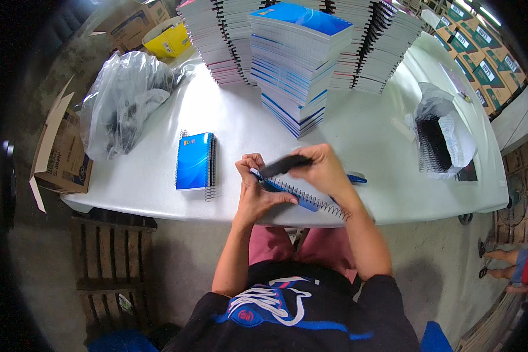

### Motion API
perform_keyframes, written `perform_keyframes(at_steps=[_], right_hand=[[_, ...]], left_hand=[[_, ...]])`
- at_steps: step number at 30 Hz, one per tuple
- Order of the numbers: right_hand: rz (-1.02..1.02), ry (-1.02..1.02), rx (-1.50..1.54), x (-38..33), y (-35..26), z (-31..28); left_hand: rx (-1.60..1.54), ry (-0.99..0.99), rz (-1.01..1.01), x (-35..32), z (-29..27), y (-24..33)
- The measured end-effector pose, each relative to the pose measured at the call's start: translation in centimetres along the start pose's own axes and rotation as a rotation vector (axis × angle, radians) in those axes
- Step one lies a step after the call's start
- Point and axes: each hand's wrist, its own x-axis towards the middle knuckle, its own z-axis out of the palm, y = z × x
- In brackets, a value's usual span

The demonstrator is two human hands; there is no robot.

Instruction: The person uses pliers to trim the metal spiral bindings on stacks of notebooks, arranges the notebooks into piles, and places the notebooks inside a cardboard box.

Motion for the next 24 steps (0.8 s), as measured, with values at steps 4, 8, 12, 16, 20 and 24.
perform_keyframes(at_steps=[4, 8, 12, 16, 20, 24], right_hand=[[-0.027, -0.036, -0.390, 0.6, -2.1, 1.6], [-0.012, 0.066, -0.442, 1.3, -1.2, 0.6], [-0.146, 0.096, -0.627, 0.5, -1.2, -3.5], [-0.289, 1.107, -0.686, -9.7, -0.8, -16.2], [-0.369, 2.170, -0.202, -29.0, 4.3, -25.7], [0.097, 2.150, 0.416, -41.9, 17.9, -25.2]], left_hand=[[0.017, -0.001, -0.067, -0.6, -0.5, 0.1], [0.042, -0.025, -0.047, -0.7, -0.2, -0.2], [-0.206, 0.028, -0.151, -1.0, -0.7, -0.9], [-0.380, 0.133, -0.214, -1.3, -1.0, -0.7], [-0.351, 0.230, -0.301, -0.9, -1.0, 1.0], [-0.306, 0.186, -0.243, -1.0, -1.0, -0.7]])
